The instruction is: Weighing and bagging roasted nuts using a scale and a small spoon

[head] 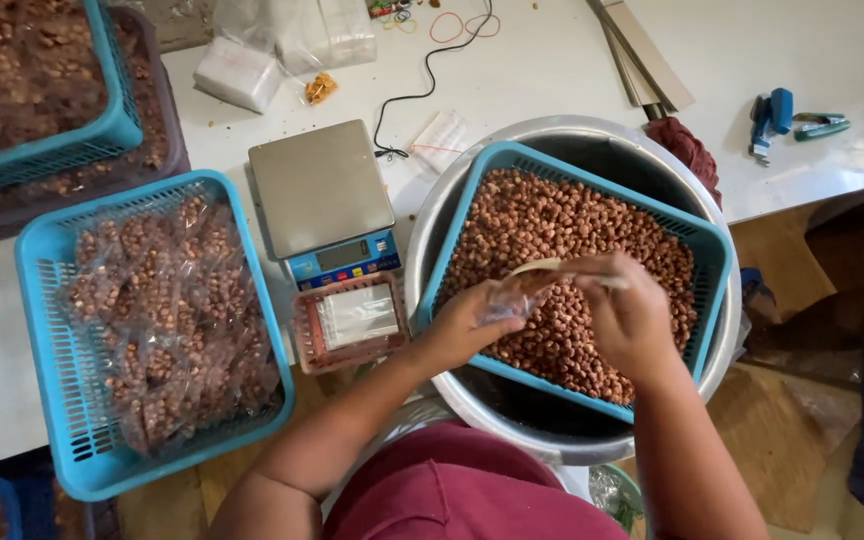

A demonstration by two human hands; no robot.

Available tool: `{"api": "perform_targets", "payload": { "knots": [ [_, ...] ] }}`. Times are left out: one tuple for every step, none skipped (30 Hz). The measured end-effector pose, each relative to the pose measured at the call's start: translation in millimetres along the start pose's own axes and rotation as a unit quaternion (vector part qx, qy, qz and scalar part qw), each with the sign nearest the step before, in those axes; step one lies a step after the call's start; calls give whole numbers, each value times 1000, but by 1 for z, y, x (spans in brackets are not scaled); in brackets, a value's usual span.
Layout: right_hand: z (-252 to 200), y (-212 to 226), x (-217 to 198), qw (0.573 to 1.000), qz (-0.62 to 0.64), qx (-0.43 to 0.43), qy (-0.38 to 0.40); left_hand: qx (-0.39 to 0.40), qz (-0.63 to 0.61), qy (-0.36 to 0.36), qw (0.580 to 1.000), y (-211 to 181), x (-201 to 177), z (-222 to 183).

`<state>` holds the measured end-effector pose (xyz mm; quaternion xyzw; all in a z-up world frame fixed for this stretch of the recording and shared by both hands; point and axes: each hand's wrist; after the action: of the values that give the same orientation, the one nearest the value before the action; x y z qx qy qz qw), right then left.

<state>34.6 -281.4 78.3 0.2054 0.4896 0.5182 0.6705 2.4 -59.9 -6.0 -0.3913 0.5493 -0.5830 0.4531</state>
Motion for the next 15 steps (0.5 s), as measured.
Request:
{"api": "perform_targets", "payload": {
  "knots": [
    [-4,-3,1,1000,-14,-6,0,-3,-16,20,1000,1,-2,1],
    [-7,-7,3,1000,-28,-13,-1,-6,-33,39,999,2,-4,3],
    [-2,7,1,999,-30,-11,-2,-6,-34,41,999,5,-3,5],
    [3,21,-1,998,-9,39,-49,-7,-39,43,998,8,-3,7],
    [8,35,-2,991,13,89,-96,-7,-44,46,998,11,-3,9],
    [11,36,-2,991,13,90,-98,-7,-44,48,998,12,-1,10],
    [14,36,-2,976,74,148,-139,2,-81,19,997,13,2,11],
    [17,37,-3,953,136,204,-178,10,-118,-9,993,14,4,13],
    [14,28,-8,952,134,205,-183,10,-119,-4,993,11,4,11],
    [13,19,-13,933,170,232,-215,4,-195,15,981,8,5,8],
    [10,9,-18,911,205,258,-247,-3,-271,35,962,5,5,6],
    [5,-9,-31,910,202,259,-252,-5,-272,41,961,-12,-9,9],
    [-1,-27,-43,913,181,254,-265,-3,-269,14,963,-29,-23,12],
    [-7,-45,-56,914,160,248,-278,-1,-266,-12,964,-46,-37,15],
    [-10,-55,-69,913,158,248,-282,-1,-267,-7,964,-14,-64,26]
  ]
}}
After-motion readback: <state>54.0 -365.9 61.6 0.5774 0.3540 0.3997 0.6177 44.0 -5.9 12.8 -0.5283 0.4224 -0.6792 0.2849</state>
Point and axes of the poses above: each hand's wrist, its own z-axis towards the middle knuckle, its own x-axis out of the palm, y = z × x, and after that the axes turned 4 degrees about z, right-handed
